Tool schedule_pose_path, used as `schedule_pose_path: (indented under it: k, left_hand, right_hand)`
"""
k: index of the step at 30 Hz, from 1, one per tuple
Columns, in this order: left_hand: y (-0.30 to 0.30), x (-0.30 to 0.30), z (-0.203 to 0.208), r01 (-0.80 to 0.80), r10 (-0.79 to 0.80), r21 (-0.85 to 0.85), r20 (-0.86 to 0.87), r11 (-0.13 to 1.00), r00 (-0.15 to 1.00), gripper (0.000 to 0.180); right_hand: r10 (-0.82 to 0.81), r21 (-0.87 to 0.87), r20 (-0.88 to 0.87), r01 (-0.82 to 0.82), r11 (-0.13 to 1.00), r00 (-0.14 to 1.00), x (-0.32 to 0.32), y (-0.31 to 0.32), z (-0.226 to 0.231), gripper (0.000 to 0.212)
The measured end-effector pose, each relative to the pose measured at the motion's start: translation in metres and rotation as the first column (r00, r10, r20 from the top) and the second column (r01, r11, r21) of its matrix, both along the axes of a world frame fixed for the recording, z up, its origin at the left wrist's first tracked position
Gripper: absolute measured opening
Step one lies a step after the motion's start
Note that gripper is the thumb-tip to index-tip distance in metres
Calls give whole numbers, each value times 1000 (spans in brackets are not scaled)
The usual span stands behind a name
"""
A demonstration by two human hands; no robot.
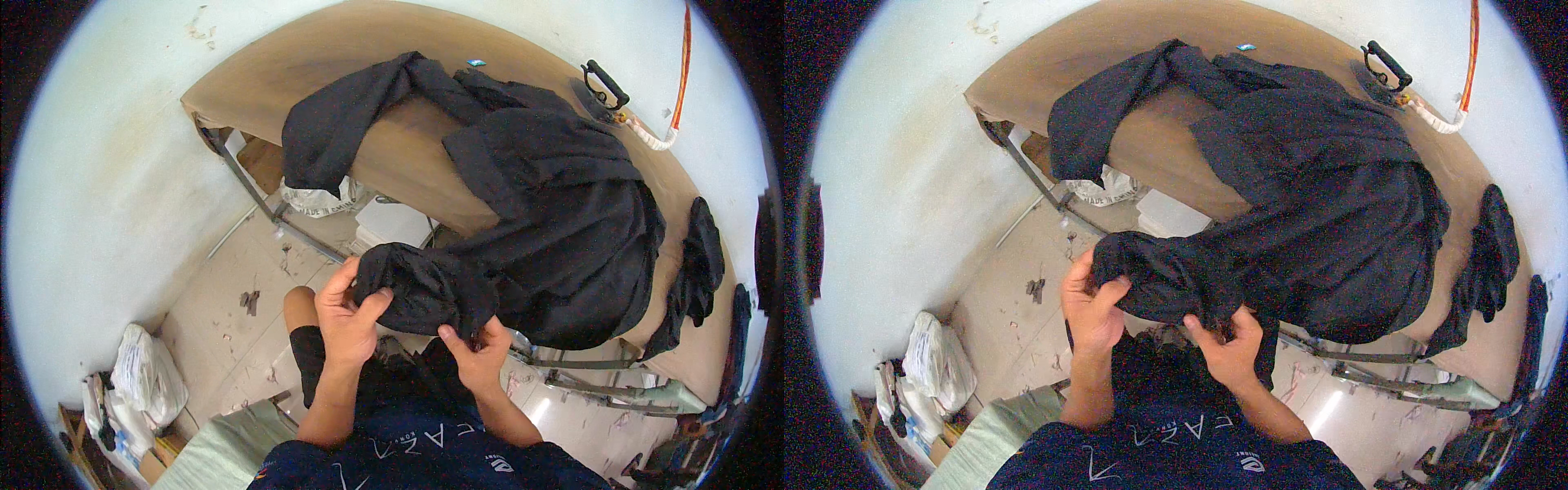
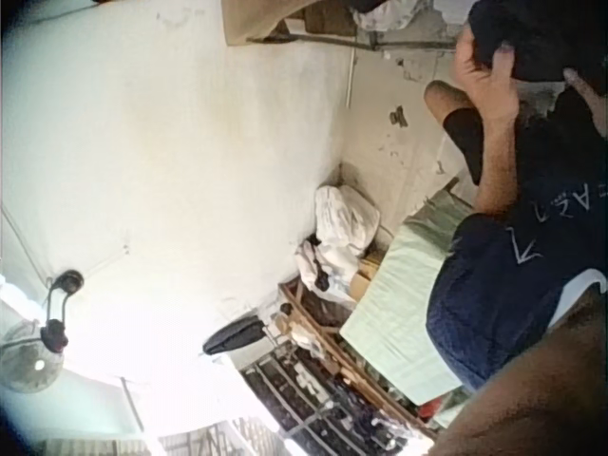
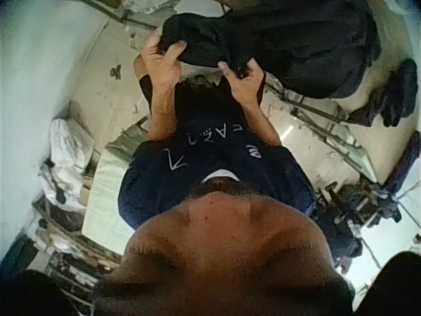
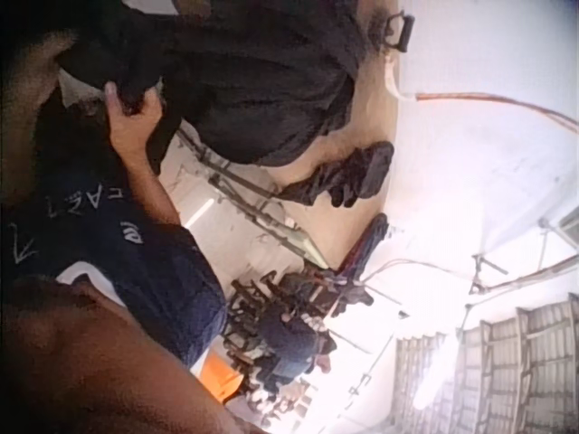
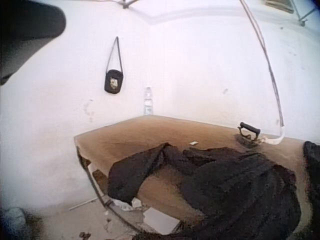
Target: The person trims loose threads and edges from a black garment using small scissors. They repeatedly pick up the garment, cut small sections, and place it back on the ironing board.
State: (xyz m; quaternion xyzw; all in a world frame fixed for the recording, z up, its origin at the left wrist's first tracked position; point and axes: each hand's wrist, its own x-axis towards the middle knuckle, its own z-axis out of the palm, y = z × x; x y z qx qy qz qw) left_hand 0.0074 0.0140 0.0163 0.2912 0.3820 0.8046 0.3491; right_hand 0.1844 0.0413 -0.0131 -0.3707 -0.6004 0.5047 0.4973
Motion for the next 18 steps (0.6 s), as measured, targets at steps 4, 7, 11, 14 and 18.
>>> schedule_pose_path:
  k: [4,7,11,14,18]
  left_hand:
    - [3,9,1,-34,28,-69,-86,997,996,35]
    - [4,8,9,-48,45,-75,-37,996,998,27]
    - [0,-15,1,33,-27,73,-74,997,997,14]
    - [-5,-16,6,84,-87,109,29,991,996,14]
    - [-6,-12,8,168,-189,139,157,976,969,16]
  right_hand:
    - [-176,135,30,170,976,984,-9,-13,1,34]
    - [-146,141,17,142,980,989,-11,-13,-1,37]
    - [-76,41,111,72,997,991,4,0,-15,46]
    - [-154,113,153,138,984,976,23,13,-24,48]
    - [-299,323,59,265,909,953,42,18,-5,34]
